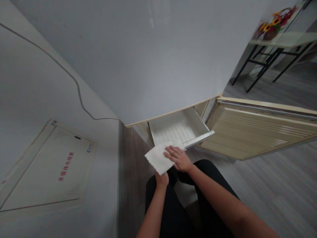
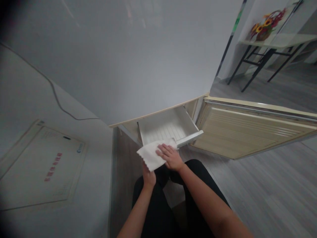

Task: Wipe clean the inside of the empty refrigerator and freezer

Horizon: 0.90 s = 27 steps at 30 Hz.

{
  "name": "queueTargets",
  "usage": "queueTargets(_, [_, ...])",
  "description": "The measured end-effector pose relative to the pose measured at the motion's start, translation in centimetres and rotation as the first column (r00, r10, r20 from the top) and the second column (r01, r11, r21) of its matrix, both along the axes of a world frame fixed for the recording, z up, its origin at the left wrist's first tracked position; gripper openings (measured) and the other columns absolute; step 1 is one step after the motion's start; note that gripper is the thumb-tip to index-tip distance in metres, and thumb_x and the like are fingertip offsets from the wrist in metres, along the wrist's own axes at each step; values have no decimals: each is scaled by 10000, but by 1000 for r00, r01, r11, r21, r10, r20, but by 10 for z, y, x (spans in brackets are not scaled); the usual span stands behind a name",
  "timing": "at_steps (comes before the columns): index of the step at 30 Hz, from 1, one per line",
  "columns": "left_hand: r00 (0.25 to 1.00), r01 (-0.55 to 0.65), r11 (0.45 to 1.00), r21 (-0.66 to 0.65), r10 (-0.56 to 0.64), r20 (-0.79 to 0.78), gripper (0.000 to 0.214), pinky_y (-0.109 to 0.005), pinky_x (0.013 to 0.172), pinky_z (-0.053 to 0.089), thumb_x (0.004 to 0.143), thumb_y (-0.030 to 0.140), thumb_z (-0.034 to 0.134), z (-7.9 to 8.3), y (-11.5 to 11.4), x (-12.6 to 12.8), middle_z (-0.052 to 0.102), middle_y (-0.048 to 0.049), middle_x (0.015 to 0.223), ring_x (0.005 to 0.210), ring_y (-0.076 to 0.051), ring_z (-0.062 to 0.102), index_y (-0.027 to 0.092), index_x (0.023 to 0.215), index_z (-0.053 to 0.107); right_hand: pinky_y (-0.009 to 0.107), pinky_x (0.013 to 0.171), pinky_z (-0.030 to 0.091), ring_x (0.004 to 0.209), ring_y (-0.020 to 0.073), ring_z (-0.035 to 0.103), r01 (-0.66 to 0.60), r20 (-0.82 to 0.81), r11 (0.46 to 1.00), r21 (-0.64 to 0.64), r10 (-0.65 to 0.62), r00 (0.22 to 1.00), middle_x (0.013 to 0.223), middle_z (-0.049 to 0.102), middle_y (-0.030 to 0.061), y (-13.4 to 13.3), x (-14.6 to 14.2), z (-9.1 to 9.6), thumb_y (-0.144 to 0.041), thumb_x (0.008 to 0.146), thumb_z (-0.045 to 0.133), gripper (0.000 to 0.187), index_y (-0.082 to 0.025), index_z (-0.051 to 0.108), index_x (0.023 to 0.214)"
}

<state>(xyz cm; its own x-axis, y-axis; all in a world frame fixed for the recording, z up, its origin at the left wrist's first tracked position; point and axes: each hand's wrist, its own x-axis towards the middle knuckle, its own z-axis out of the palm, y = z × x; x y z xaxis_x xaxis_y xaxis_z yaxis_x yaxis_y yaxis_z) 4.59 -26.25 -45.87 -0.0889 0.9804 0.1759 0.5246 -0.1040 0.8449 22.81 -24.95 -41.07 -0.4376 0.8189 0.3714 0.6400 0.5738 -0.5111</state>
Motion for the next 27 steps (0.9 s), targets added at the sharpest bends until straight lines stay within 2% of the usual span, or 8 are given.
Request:
queueTargets(4, [999,12,998,54,-10,-41,881,-473,1283,156,970,469,477,13,-5,13,18,-191,1698,1575,-269,50,132,1618,-16,542,1257,136,1558,296,184,348,23,936,46,-350,937,1644,306,85,-11,72,-20,-289,899,445,633,-208,489,1524])
queueTargets(7, [999,-26,997,67,28,-42,1014,-492,1285,87,950,468,529,17,-9,30,-122,-206,1682,1561,-286,-73,106,1590,-169,586,1250,103,1580,289,16,656,-148,749,95,-641,753,1693,130,124,-7,99,-29,-252,914,354,679,-116,367,1579])
queueTargets(9, [997,-67,997,38,68,-21,1034,-501,1283,71,951,452,531,15,-15,44,-179,-200,1672,1550,-290,-115,110,1575,-220,593,1248,107,1581,276,-24,794,-307,607,15,-753,582,1697,44,155,1,101,-36,-264,948,298,697,-74,230,1616])
queueTargets(12, [997,-83,996,-45,83,-3,985,-512,1281,71,960,428,519,11,-31,67,-212,-152,1673,1540,-283,-147,171,1593,-191,573,1251,121,1576,278,90,815,-485,524,-247,-795,364,1667,125,232,11,85,-51,-405,979,297,744,-8,190,1599])
queueTargets(17, [1000,-4,996,-94,6,25,954,-539,1272,84,970,428,512,19,-38,107,-226,-166,1666,1523,-290,-193,187,1601,-161,496,1219,288,1472,331,376,579,-477,430,-692,-875,81,1386,579,236,8,48,-72,-695,879,419,783,-49,623,1272])
queueTargets(19, [998,-60,995,-85,63,29,987,-566,1265,82,968,422,519,29,-26,121,-222,-196,1662,1507,-297,-238,164,1585,-207,483,1205,313,1427,323,436,526,-469,435,-731,-880,76,1280,654,201,5,41,-70,-711,861,458,713,-102,684,1156])
queueTargets(24, [995,-84,994,-73,87,43,944,-555,1261,122,981,446,496,55,25,138,-218,-199,1662,1523,-290,-214,168,1594,-167,444,1138,384,1161,265,608,451,-607,682,-576,-726,322,1063,712,133,27,41,-57,-622,878,497,520,-150,694,970])
queueTargets(27, [995,-63,992,-113,71,67,930,-547,1251,169,980,467,495,59,64,135,-258,-218,1641,1520,-290,-220,150,1598,-122,432,1085,425,984,245,632,409,-620,729,-549,-684,385,926,708,104,58,42,-55,-606,881,486,493,-153,675,843])
